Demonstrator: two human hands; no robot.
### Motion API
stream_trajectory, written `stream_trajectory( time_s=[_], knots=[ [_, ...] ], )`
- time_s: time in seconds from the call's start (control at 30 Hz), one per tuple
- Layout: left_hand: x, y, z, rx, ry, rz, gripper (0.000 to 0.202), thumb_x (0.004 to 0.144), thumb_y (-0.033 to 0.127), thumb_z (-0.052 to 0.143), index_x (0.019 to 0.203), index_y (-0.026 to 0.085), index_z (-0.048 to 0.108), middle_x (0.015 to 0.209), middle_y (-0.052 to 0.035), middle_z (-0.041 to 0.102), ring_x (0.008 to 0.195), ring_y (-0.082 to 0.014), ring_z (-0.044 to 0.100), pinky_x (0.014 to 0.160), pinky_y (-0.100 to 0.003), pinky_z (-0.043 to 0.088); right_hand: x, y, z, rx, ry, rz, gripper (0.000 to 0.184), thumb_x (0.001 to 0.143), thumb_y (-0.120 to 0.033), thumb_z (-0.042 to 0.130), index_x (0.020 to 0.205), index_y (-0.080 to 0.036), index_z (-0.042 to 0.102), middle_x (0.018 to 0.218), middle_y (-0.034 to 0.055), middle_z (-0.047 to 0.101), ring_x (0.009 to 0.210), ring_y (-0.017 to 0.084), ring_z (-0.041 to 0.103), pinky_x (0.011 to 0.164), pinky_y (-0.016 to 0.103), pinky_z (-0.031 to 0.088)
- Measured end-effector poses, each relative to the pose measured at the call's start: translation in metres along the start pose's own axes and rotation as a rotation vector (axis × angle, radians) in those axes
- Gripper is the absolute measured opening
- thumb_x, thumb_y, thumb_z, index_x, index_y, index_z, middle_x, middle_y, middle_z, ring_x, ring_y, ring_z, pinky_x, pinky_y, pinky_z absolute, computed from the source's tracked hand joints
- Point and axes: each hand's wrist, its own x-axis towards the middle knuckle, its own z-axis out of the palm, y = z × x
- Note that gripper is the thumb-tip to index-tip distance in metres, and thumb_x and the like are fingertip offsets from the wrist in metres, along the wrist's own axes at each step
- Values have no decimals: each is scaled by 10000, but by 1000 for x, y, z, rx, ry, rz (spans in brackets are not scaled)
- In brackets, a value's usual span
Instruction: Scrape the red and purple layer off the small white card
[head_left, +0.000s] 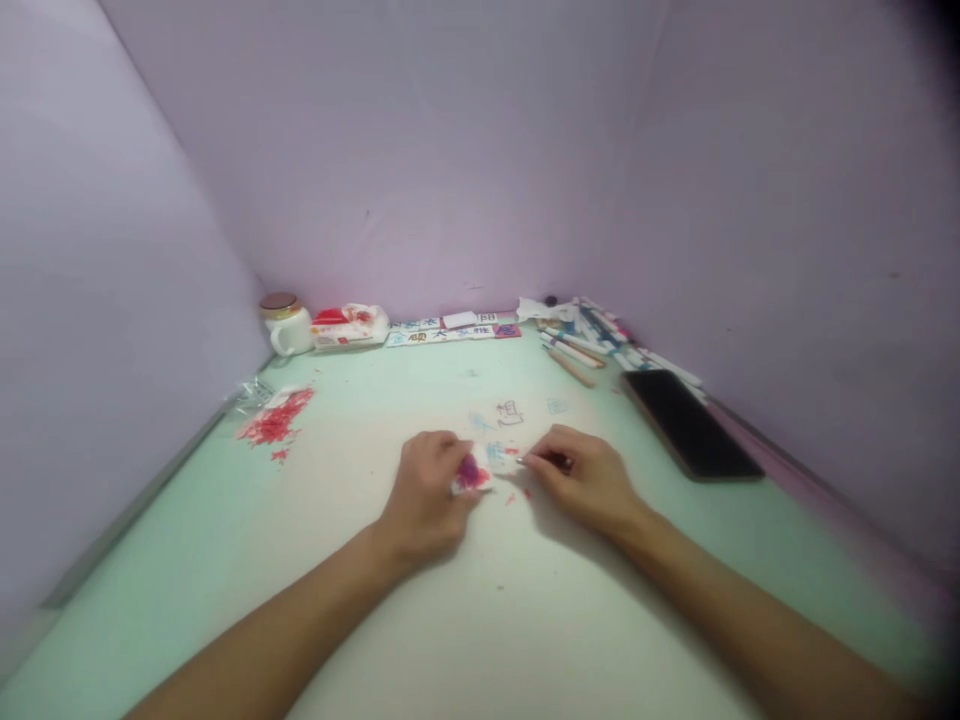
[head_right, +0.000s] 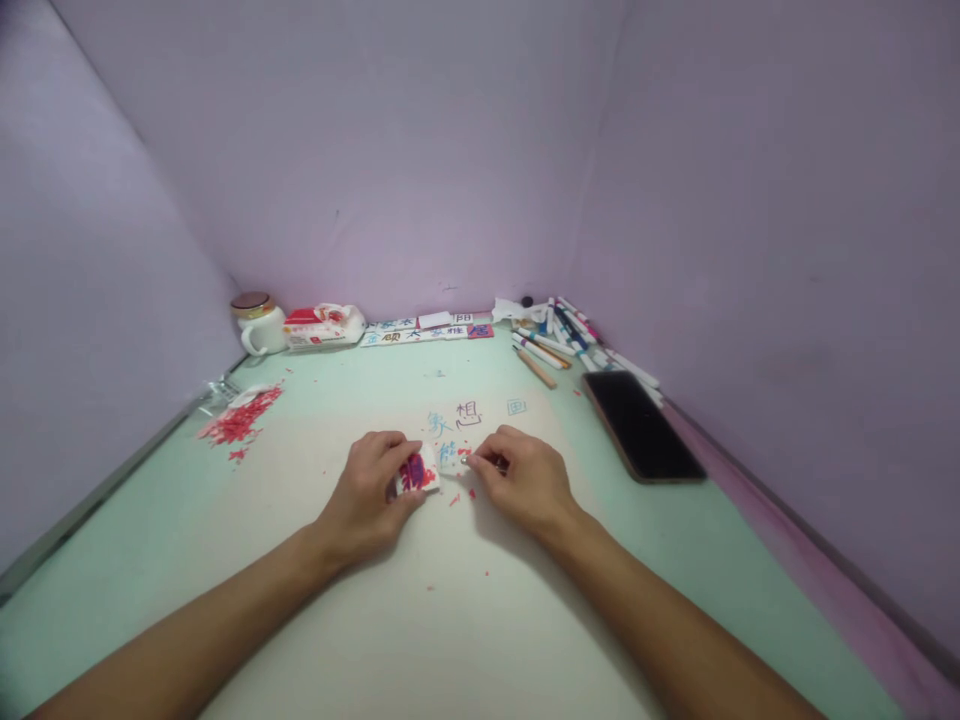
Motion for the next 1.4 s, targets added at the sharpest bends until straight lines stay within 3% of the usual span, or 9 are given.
stream_trajectory(
  time_s=[0.13, 0.3, 0.4, 0.6, 0.8, 1.0, 1.2, 1.3, 1.4],
  knots=[
    [2, 2, -7, 179, 291, 173, 420, 848, 101, 551, 1248, 211, 481, 1045, -120, 548, 990, -281, 506, 875, -495, 433, 1, 4, 1, 56, 78, 0, 209, 820, -314, 565, 664, -206, 654, 681, 14, 638, 607, 148, 564, 588, 279, 423],
    [9, -2, -8, 202, 109, 442, 450, 921, 62, 434, 1355, 160, 370, 1041, -125, 558, 927, -228, 564, 764, -380, 522, 2, 5, 0, 93, 99, -1, 188, 813, -291, 581, 670, -201, 665, 675, 15, 640, 612, 149, 566, 591, 282, 428],
    [11, -7, -8, 192, 157, 407, 502, 915, 50, 442, 1388, 160, 316, 1050, -133, 541, 952, -237, 559, 779, -400, 528, 1, 3, -1, 104, 113, 8, 180, 811, -286, 591, 675, -202, 674, 681, 14, 646, 612, 146, 575, 591, 279, 431],
    [9, -12, -9, 157, 145, 311, 408, 857, 142, 551, 1256, 137, 467, 1026, -144, 558, 960, -275, 543, 850, -486, 478, 1, 3, -1, 70, 139, 25, 177, 810, -281, 583, 673, -208, 667, 691, 3, 647, 630, 141, 598, 595, 265, 432],
    [4, -16, 1, -40, -120, 34, 294, 813, 266, 597, 1087, 160, 602, 1037, -120, 627, 967, -279, 583, 852, -459, 484, 0, 6, 1, -76, 108, 54, 149, 815, -305, 602, 732, -255, 714, 747, -19, 690, 656, 159, 613, 587, 283, 399],
    [5, -14, 4, -74, -176, -38, 296, 790, 315, 620, 1043, 163, 627, 1066, -127, 621, 1003, -299, 573, 890, -497, 463, 0, 3, 2, -187, 96, 27, 183, 843, -391, 590, 840, -291, 743, 898, -17, 739, 884, 191, 651, 724, 307, 477],
    [0, -18, 6, -115, -200, -45, 271, 855, 336, 553, 1060, 167, 609, 1103, -141, 586, 1027, -310, 543, 893, -512, 447, 19, 23, -56, -464, 265, 246, 361, 817, -349, 578, 1131, -202, 677, 1199, 84, 667, 1133, 241, 584, 992, 350, 427],
    [-2, -20, 10, -125, -172, -48, 285, 864, 331, 545, 1104, 185, 595, 1093, -121, 581, 1017, -295, 538, 891, -490, 453, 26, 42, -98, -615, 320, 497, 568, 813, -417, 549, 1277, -89, 563, 1192, 246, 628, 1090, 425, 585, 858, 563, 465],
    [-4, -20, 12, -124, -154, -45, 285, 872, 323, 533, 1121, 195, 588, 1085, -111, 580, 1004, -287, 540, 876, -478, 465, 28, 60, -116, -660, 197, 631, 618, 768, -512, 583, 1209, -80, 596, 1086, 258, 670, 1022, 439, 623, 763, 526, 506]
  ],
)
